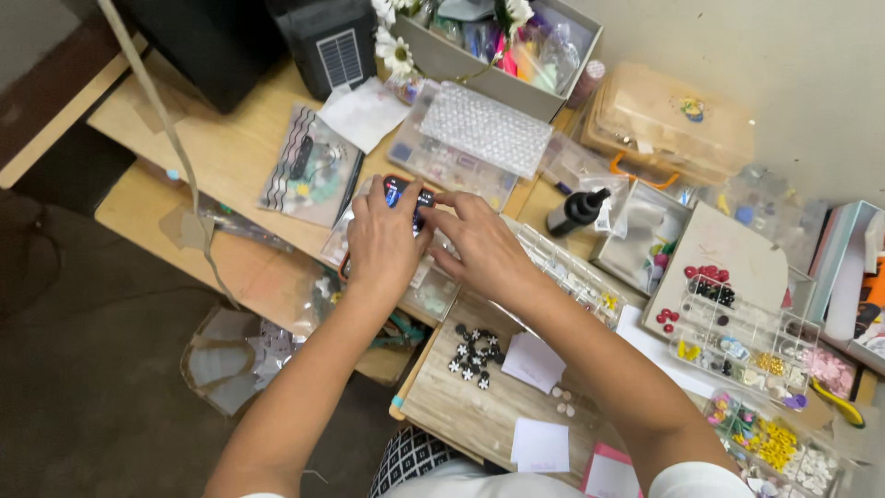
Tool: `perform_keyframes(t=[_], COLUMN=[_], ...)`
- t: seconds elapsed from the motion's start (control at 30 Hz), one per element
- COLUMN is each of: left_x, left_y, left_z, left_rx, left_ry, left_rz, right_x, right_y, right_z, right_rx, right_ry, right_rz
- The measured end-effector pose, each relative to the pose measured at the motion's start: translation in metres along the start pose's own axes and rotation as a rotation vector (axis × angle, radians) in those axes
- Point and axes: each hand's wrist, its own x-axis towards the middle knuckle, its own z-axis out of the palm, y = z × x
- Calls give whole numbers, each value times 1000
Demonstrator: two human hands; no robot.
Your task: The person assembles stud earrings by placing small decorative beads onto white display cards. They use a wooden stick to apply adhesive and tweezers to position the beads precisely. The person selects beads from organized compartments and completes several earring pairs on separate cards.
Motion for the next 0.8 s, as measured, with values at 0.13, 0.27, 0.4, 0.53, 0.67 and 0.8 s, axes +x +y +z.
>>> perform_keyframes(t=[0.13, 0.27, 0.4, 0.53, 0.67, 0.8], left_x=[21, 68, 131, 155, 165, 169], left_y=[-10, -8, 0, 20, 33, 31], left_z=[17, 18, 45, 59, 63, 75], left_rx=[41, 16, 9, 61, -31, -42], left_ry=[25, 18, -21, -91, -201, -257], left_rz=[72, 249, 485, 709, 834, 816], right_x=[11, 14, 8, 1, -1, -1], right_y=[15, 37, 52, 63, 68, 65], right_z=[-4, -15, -26, -27, -26, -23], right_rx=[-10, -50, -33, -18, -46, -38], right_ry=[41, 86, 124, 118, 118, 102], right_rz=[24, 100, 240, 302, 332, 345])
